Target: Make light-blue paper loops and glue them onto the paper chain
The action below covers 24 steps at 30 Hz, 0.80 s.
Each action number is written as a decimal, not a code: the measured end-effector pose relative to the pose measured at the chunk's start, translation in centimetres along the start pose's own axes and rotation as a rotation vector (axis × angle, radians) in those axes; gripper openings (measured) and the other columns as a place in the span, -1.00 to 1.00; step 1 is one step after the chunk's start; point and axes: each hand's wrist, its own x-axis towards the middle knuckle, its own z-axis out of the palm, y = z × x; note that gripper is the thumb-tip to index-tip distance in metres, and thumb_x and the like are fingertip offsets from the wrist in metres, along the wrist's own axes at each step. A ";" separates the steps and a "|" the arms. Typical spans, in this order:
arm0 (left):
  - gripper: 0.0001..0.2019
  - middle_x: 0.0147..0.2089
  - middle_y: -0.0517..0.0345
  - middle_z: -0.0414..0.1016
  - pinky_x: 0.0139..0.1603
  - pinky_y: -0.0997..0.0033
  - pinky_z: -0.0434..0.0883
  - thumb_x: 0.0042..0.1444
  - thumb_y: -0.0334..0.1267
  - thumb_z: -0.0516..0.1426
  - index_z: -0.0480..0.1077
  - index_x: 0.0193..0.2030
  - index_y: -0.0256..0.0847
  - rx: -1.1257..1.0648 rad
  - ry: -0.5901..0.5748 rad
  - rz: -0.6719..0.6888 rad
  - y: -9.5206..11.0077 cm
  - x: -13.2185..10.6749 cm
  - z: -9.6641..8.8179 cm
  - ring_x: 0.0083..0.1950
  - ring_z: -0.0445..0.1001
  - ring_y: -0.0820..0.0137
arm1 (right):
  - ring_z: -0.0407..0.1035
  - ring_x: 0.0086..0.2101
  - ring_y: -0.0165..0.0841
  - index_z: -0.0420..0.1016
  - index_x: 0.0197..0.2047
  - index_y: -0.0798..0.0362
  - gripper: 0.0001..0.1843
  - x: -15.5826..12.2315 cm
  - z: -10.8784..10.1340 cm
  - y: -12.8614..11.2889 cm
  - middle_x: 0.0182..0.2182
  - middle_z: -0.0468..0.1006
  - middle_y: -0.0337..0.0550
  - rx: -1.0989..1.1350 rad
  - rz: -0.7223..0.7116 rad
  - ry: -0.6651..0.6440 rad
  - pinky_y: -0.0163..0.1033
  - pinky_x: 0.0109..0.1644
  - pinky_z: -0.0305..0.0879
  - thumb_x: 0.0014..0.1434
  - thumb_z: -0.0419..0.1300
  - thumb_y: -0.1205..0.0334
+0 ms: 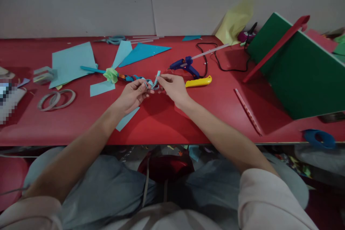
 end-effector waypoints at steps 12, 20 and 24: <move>-0.73 -0.26 0.15 0.63 -0.40 0.60 0.46 0.11 -0.17 0.49 0.57 -0.22 -0.26 -0.030 0.004 -0.087 0.2 -0.3 0.1 -0.35 0.62 0.52 | 0.51 -0.30 -0.32 0.68 -0.11 -0.01 -0.80 -0.8 -0.5 0.2 -0.22 0.70 -0.11 -0.594 -0.613 0.062 -0.16 -0.06 0.45 0.40 0.19 0.22; -0.67 -0.40 0.28 0.55 -0.51 0.70 0.40 0.06 -0.28 0.51 0.44 -0.27 -0.25 -0.124 0.030 -0.134 1.0 -0.4 0.8 -0.49 0.54 0.59 | 0.56 -0.12 -0.26 0.64 0.07 0.02 -0.71 -0.9 -1.6 0.5 -0.10 0.66 -0.03 -1.051 -0.888 -0.060 -0.21 -0.09 0.43 0.51 0.07 0.31; -0.67 -0.41 0.27 0.54 -0.53 0.71 0.38 0.07 -0.28 0.51 0.42 -0.28 -0.25 -0.105 0.026 -0.149 1.0 -0.4 0.7 -0.50 0.52 0.60 | 0.57 -0.12 -0.25 0.62 0.10 0.04 -0.66 -1.0 -1.7 0.3 -0.09 0.69 -0.02 -1.157 -0.989 -0.106 -0.19 -0.08 0.46 0.54 0.02 0.32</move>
